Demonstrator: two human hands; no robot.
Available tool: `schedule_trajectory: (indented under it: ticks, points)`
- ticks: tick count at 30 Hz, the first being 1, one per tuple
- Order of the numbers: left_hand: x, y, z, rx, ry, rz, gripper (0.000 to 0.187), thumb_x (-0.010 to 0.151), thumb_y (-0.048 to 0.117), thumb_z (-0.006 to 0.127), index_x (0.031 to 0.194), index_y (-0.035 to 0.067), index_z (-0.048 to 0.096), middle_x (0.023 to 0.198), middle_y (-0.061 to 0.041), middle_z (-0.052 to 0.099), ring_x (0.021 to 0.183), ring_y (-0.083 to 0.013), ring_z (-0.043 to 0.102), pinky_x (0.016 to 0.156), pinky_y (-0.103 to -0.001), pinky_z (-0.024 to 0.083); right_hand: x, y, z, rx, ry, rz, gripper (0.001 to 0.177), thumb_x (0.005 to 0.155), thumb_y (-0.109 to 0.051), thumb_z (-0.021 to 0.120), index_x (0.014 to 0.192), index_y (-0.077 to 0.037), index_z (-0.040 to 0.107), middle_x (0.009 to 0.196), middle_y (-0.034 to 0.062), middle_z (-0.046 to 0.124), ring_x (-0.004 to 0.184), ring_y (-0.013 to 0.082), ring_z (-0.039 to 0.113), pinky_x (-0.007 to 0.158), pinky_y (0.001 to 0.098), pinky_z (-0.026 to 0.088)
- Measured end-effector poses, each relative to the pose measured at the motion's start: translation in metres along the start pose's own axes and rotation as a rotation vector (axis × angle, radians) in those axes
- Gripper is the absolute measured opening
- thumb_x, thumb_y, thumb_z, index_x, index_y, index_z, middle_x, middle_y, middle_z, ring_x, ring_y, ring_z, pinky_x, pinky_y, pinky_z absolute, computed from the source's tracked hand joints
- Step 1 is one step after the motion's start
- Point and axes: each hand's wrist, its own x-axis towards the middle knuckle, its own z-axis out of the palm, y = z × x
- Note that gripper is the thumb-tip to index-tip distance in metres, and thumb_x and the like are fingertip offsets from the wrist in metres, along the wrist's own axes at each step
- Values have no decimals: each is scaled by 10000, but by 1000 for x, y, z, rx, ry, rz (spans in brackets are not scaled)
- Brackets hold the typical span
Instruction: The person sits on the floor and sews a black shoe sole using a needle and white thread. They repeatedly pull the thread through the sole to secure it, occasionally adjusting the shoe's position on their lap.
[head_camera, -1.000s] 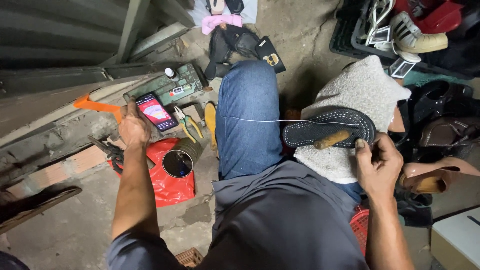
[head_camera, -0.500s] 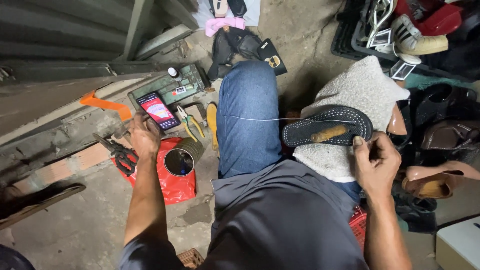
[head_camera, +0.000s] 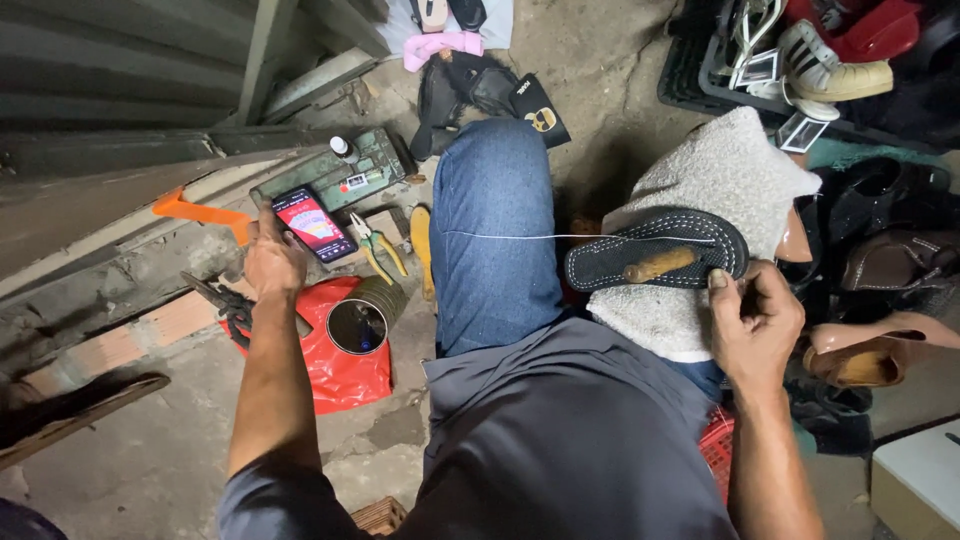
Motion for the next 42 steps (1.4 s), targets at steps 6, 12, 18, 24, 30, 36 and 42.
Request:
schedule_trajectory:
  ticks: [6,12,18,24,30,36,42]
  points:
    - [2,7,-8,9,-47,-37,633,963,87,517,1563,198,351,1271,-227,544,921,-490,648,807,-583,511,1,-3,2,2,14,9,274,1038,-14,664,830,-21,486,701,-7,403,613,97,274,554,253,250]
    - [3,1,-2,-25,-17,-14,608,959,98,544,1541,172,385,1263,-222,565,955,-486,645,817,-567,510,1,0,2,42,0,18,261,1054,-7,652,846,-19,495,725,-6,429,614,86,288,554,237,263]
    - [-3,15,-10,-4,-63,-69,712,937,61,505,1603,195,289,1350,-199,544,996,-469,641,855,-552,510,1,-3,3,33,11,6,276,1045,-8,650,836,-23,470,725,-6,406,627,91,286,570,243,266]
    - [-6,11,-4,-37,-18,-45,732,949,43,494,1618,222,256,1314,-194,583,942,-429,665,810,-536,530,1,-3,2,25,8,4,245,1046,-11,649,857,-15,493,736,1,424,634,97,295,568,246,264]
    - [-39,18,8,-355,255,141,685,907,-73,502,1565,26,339,1177,-195,640,915,-302,641,784,-421,549,1,-2,4,28,15,1,265,1046,3,653,843,-14,484,725,3,426,621,98,289,562,247,269]
    - [-104,69,54,-679,248,165,290,978,46,460,1219,-36,599,1020,-119,713,798,-218,637,738,-331,533,2,-5,5,16,11,4,279,1048,-32,672,838,-20,488,719,-7,442,610,89,273,542,245,238]
    - [-150,134,103,-885,-141,-33,458,1021,312,531,1347,1,612,1349,-145,680,1228,-254,646,1018,-300,492,5,-1,7,25,-3,-12,251,1048,-49,683,865,-16,515,729,6,470,600,95,301,547,246,270]
